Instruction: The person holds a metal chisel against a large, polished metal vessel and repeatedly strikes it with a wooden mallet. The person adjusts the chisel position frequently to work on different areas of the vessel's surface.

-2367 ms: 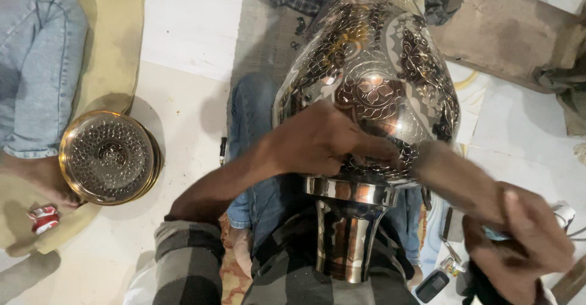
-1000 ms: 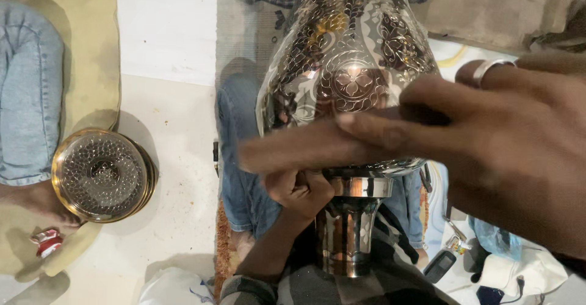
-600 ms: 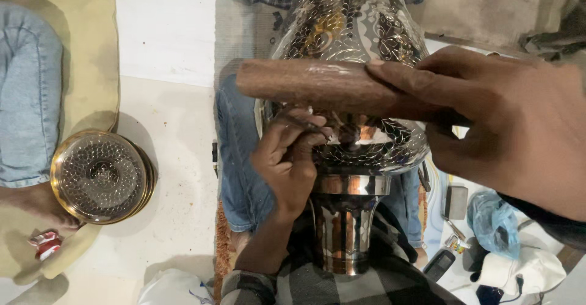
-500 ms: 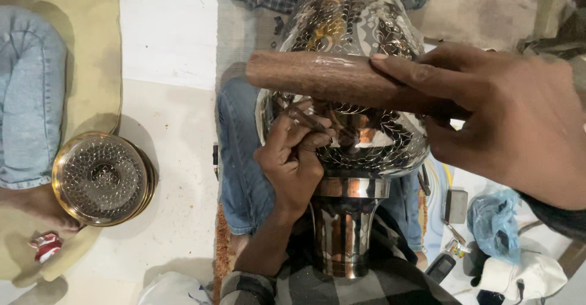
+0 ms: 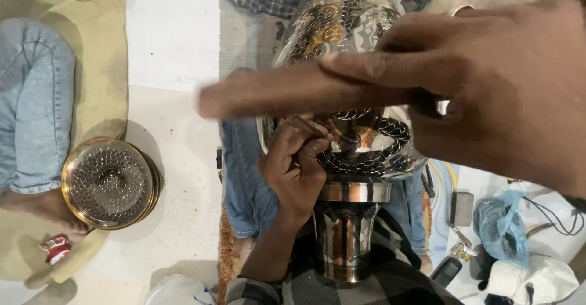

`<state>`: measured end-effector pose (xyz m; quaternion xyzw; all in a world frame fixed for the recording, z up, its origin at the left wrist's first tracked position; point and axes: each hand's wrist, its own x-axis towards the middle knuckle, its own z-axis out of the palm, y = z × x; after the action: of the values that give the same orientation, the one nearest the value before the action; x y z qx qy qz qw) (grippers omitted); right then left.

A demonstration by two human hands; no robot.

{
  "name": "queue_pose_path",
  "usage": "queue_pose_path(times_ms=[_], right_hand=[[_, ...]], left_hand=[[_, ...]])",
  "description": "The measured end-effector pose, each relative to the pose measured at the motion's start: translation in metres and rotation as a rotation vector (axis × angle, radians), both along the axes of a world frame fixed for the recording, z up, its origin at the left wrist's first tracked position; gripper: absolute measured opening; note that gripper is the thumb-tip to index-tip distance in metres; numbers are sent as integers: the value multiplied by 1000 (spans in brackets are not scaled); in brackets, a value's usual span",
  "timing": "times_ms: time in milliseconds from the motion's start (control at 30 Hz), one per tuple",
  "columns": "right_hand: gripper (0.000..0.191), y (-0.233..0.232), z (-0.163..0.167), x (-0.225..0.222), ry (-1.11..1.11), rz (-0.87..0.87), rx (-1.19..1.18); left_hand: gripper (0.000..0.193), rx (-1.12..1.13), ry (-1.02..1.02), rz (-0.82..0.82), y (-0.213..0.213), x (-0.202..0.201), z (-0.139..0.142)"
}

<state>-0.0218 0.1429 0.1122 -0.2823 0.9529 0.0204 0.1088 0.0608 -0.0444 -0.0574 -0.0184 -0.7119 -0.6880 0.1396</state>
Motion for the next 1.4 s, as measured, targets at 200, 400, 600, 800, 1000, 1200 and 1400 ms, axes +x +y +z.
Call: queue_pose_path(times_ms=[200,400,600,800,1000,1200,1400], right_hand=[[77,-11,8,4,-81,-123,-54],[85,21,-9,26,-188,-263,-190],[91,53,-38,62,-289,-434,-434],[84,59,-54,112,-42,-391,-562],[88,58,-95,164,87,-613,-812],[73,24,-125,204,119,-886,-863],[72,-6,-158,215,16,-1164,-1225]], left_hand=[[41,51,-15,-173,-8,-10,4],[46,77,-69,-415,-21,-20,-2],[43,-269,126,-587,-33,-39,-17],[58,-220,314,-796,-49,-60,-20],[59,-382,317,-1051,-47,-81,-19],[54,-224,465,-1063,-45,-102,-16],[67,-374,392,-1282,-39,-119,-8]])
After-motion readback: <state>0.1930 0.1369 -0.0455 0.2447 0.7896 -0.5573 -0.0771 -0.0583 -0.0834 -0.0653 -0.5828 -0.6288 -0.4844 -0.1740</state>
